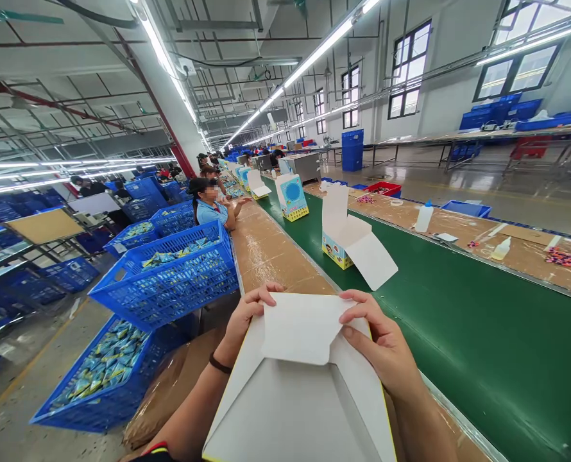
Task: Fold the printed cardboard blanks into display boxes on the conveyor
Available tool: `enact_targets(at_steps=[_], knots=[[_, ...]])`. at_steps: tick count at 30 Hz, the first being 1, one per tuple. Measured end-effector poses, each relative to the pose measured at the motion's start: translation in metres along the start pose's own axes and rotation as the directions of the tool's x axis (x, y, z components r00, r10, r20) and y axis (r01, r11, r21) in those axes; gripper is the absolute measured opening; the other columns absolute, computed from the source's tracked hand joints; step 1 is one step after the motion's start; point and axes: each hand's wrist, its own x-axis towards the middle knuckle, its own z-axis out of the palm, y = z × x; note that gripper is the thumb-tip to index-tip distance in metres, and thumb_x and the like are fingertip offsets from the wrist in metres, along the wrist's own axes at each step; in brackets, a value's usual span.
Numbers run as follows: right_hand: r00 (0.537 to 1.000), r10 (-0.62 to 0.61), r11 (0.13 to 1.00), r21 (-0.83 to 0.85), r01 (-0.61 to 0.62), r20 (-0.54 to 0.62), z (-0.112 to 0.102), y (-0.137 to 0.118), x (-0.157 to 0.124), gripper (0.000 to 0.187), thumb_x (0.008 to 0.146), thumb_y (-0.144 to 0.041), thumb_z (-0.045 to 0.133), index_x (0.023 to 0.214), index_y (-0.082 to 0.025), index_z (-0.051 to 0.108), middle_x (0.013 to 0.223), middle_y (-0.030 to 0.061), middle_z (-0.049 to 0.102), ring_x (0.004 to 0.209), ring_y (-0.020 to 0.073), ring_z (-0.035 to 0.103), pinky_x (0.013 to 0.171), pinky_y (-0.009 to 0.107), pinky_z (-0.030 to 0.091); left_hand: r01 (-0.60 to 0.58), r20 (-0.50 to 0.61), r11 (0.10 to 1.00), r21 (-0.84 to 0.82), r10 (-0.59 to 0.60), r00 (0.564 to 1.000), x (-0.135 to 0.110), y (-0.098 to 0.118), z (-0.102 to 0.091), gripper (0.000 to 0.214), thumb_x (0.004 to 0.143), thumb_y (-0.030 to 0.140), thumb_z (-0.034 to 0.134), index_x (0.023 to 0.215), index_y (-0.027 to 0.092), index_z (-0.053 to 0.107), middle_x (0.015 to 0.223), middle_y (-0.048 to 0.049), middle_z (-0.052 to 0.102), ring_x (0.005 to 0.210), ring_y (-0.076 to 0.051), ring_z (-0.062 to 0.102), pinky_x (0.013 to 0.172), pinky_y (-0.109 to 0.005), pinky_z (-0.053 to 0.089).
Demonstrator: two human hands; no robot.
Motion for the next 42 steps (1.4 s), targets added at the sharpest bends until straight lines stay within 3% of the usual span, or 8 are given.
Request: enact_targets(at_steps=[6,9,12,22,28,32,37,42], knots=[[0.996,-0.078,0.983,-0.162,0.085,0.045,0.002,0.008,-0.002,0.029,0.088,-0.051,0.063,0.085,-0.025,0.075,0.139,0.0094,0.055,0.129,0.0332,0.053,0.103,0.048,0.048,0.048,0.145,0.971,0.236,-0.084,0.986,-0.01,0.002,-0.022,0.06,0.056,0.047,0.085,0.108,0.021,0.071,0.129,-0.0094,0.067,0.105,-0.031,0.064,0.084,-0.033,0.052],[0.99,-0.001,0.965,-0.261,0.039,0.143,0.001,-0.003,-0.004,0.041,0.075,-0.052,0.077,0.108,-0.028,0.074,0.153,0.0097,0.044,0.14,0.037,0.042,0.114,0.056,0.04,0.046,0.214,0.903,0.427,-0.151,0.965,-0.014,0.008,-0.03,0.109,0.051,0.051,0.092,0.148,0.025,0.05,0.138,-0.0107,0.063,0.119,-0.034,0.061,0.1,-0.038,0.05],[0.979,0.062,0.926,-0.376,0.016,0.195,-0.002,-0.014,-0.004,0.05,0.071,-0.042,0.078,0.118,-0.028,0.07,0.161,0.0093,0.035,0.147,0.0382,0.034,0.119,0.061,0.033,0.03,0.212,0.842,0.539,-0.169,0.963,-0.018,0.01,-0.03,0.127,0.046,0.051,0.095,0.157,0.023,0.039,0.151,-0.0135,0.054,0.132,-0.038,0.054,0.114,-0.044,0.042],[0.967,0.043,0.672,-0.723,0.159,0.253,0.012,0.002,-0.003,0.066,0.069,-0.015,0.075,0.132,-0.027,0.061,0.158,0.0087,0.041,0.153,0.0381,0.025,0.119,0.061,0.037,-0.116,0.208,0.664,0.739,-0.062,0.976,-0.012,-0.017,-0.031,0.11,0.054,0.036,0.09,0.153,0.025,0.044,0.157,-0.0132,0.046,0.145,-0.038,0.042,0.127,-0.055,0.026],[0.921,0.285,0.406,-0.904,0.136,0.266,0.041,0.052,-0.003,0.089,0.072,-0.008,0.078,0.154,-0.023,0.048,0.162,0.0178,0.039,0.147,0.041,0.038,0.114,0.068,0.036,-0.038,0.176,0.548,0.836,-0.202,0.963,-0.024,-0.116,-0.034,0.118,0.047,0.026,0.093,0.154,0.024,0.043,0.168,-0.0206,0.026,0.157,-0.045,0.023,0.128,-0.062,0.023],[0.925,0.251,0.313,-0.928,0.203,0.287,0.051,0.076,-0.004,0.082,0.073,-0.007,0.083,0.148,-0.024,0.055,0.16,0.018,0.042,0.148,0.0424,0.036,0.112,0.072,0.036,-0.022,0.074,0.522,0.853,-0.079,0.994,-0.035,-0.165,-0.035,0.115,0.052,0.013,0.086,0.155,0.031,0.037,0.172,-0.0161,0.014,0.16,-0.041,0.021,0.129,-0.06,0.024],[0.944,0.184,0.311,-0.927,0.209,0.275,0.051,0.083,0.001,0.068,0.084,-0.004,0.072,0.147,-0.022,0.056,0.162,0.0189,0.038,0.145,0.04,0.043,0.107,0.064,0.046,-0.022,-0.031,0.596,0.803,0.078,0.996,-0.026,-0.165,-0.043,0.102,0.056,0.019,0.086,0.148,0.026,0.043,0.164,-0.0195,0.029,0.157,-0.041,0.027,0.126,-0.059,0.033],[0.982,-0.058,0.498,-0.848,0.183,0.178,0.04,0.116,0.003,0.082,0.076,0.0,0.073,0.152,-0.019,0.049,0.17,0.0187,0.018,0.146,0.0382,0.042,0.113,0.055,0.046,0.058,-0.136,0.757,0.651,0.042,0.99,-0.019,-0.165,-0.05,0.107,0.062,0.035,0.085,0.154,0.023,0.031,0.151,-0.0191,0.049,0.13,-0.035,0.059,0.099,-0.049,0.058]])
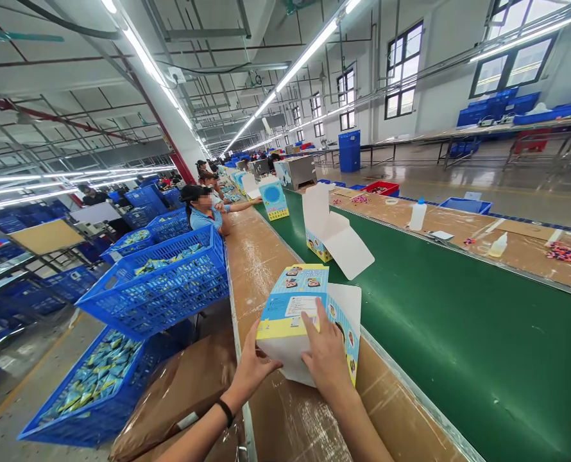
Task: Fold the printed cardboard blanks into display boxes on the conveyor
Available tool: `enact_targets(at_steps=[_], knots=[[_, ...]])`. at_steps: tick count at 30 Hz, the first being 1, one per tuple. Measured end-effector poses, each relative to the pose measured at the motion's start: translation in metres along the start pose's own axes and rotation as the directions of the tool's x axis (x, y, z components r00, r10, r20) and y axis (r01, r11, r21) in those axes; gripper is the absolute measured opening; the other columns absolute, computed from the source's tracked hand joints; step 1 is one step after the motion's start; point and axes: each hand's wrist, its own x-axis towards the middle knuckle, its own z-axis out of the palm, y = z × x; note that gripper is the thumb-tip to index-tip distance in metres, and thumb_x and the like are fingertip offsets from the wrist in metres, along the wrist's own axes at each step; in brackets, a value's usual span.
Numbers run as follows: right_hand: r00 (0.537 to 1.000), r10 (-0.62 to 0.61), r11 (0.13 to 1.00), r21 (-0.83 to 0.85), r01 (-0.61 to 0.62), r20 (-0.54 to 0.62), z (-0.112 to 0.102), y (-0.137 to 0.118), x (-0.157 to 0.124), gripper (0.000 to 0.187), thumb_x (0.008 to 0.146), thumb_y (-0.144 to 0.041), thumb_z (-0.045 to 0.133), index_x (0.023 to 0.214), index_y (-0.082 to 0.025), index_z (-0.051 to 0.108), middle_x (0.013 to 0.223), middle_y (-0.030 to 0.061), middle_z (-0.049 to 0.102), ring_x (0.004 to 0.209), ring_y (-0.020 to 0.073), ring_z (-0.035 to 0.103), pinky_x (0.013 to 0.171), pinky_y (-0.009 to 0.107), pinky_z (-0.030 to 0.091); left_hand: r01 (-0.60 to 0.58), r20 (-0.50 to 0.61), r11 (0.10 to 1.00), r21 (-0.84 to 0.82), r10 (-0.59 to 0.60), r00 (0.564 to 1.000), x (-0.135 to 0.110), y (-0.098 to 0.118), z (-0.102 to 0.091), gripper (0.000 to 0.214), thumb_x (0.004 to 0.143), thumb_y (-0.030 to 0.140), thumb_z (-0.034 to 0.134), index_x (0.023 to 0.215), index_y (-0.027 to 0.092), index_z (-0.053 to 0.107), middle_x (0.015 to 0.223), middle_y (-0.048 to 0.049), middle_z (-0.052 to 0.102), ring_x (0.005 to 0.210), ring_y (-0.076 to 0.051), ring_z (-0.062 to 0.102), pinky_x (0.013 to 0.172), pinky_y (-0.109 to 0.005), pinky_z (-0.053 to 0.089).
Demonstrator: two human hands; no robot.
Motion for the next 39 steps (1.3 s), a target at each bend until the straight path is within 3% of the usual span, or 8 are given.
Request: enact_targets(at_steps=[3,5,9,12,14,20,33,39], knots=[[0.984,0.051,0.993,0.113,-0.032,-0.17,0.023,0.026,-0.005,0.092,0.076,-0.003,0.074,0.158,-0.023,0.038,0.172,0.015,0.012,0.154,0.0365,0.028,0.118,0.053,0.042,0.069,0.009,0.991,-0.115,-0.068,0.998,0.001,-0.009,0.008,0.109,0.065,0.039,0.084,0.156,0.024,0.025,0.133,-0.0131,0.064,0.101,-0.026,0.071,0.097,-0.046,0.058],[0.977,0.083,0.989,0.135,-0.057,-0.196,0.034,0.042,-0.008,0.092,0.077,-0.01,0.077,0.159,-0.026,0.037,0.17,0.0134,0.017,0.151,0.0375,0.032,0.117,0.055,0.043,0.097,0.042,0.981,-0.168,-0.091,0.995,0.002,-0.015,0.015,0.102,0.064,0.043,0.084,0.151,0.022,0.034,0.13,-0.0129,0.067,0.096,-0.024,0.072,0.096,-0.046,0.058],[0.985,0.063,0.994,0.1,-0.048,-0.159,0.039,0.059,-0.01,0.103,0.074,-0.015,0.08,0.162,-0.034,0.03,0.17,0.0102,0.019,0.14,0.0398,0.045,0.111,0.058,0.047,0.158,0.098,0.968,-0.197,-0.141,0.985,0.009,-0.025,0.023,0.084,0.061,0.056,0.086,0.131,0.02,0.055,0.124,-0.0151,0.072,0.102,-0.029,0.072,0.096,-0.047,0.058],[0.987,0.059,0.992,0.122,-0.041,-0.149,0.036,0.065,-0.008,0.11,0.074,-0.017,0.081,0.165,-0.036,0.023,0.169,0.0097,0.023,0.131,0.0381,0.052,0.107,0.057,0.05,0.22,0.133,0.944,-0.245,-0.192,0.972,0.014,-0.029,0.025,0.087,0.056,0.062,0.088,0.126,0.02,0.06,0.126,-0.0175,0.072,0.115,-0.033,0.069,0.099,-0.047,0.057],[0.989,0.048,0.991,0.134,-0.029,-0.142,0.038,0.068,-0.008,0.103,0.075,-0.02,0.082,0.163,-0.034,0.031,0.167,0.01,0.028,0.128,0.0375,0.055,0.106,0.056,0.051,0.261,0.177,0.918,-0.298,-0.216,0.96,0.016,-0.03,0.026,0.09,0.055,0.065,0.089,0.126,0.019,0.059,0.13,-0.0191,0.07,0.118,-0.034,0.069,0.101,-0.047,0.056],[0.986,0.045,0.985,0.174,-0.017,-0.162,0.056,0.073,-0.009,0.096,0.07,-0.019,0.083,0.156,-0.031,0.041,0.17,0.0123,0.02,0.147,0.0408,0.039,0.113,0.062,0.045,0.295,0.218,0.856,-0.425,-0.219,0.951,0.02,-0.036,0.033,0.089,0.051,0.066,0.091,0.12,0.019,0.06,0.129,-0.0195,0.071,0.118,-0.035,0.069,0.108,-0.051,0.052],[0.992,0.04,0.99,0.142,-0.023,-0.116,0.055,0.07,-0.005,0.101,0.068,-0.015,0.087,0.155,-0.03,0.04,0.17,0.0143,0.019,0.143,0.0388,0.047,0.101,0.056,0.057,0.303,0.221,0.887,-0.348,-0.236,0.946,0.03,-0.04,0.032,0.088,0.042,0.069,0.092,0.107,0.018,0.061,0.124,-0.0218,0.074,0.116,-0.036,0.07,0.103,-0.049,0.055],[0.96,0.035,0.999,0.028,-0.028,-0.278,0.06,0.069,-0.006,0.087,0.072,-0.012,0.082,0.15,-0.03,0.047,0.165,0.0126,0.033,0.126,0.0345,0.063,0.09,0.048,0.062,0.262,0.018,0.944,-0.2,-0.264,0.964,0.034,-0.033,0.042,0.074,0.042,0.06,0.089,0.097,0.015,0.068,0.112,-0.0211,0.078,0.109,-0.038,0.072,0.095,-0.048,0.057]])
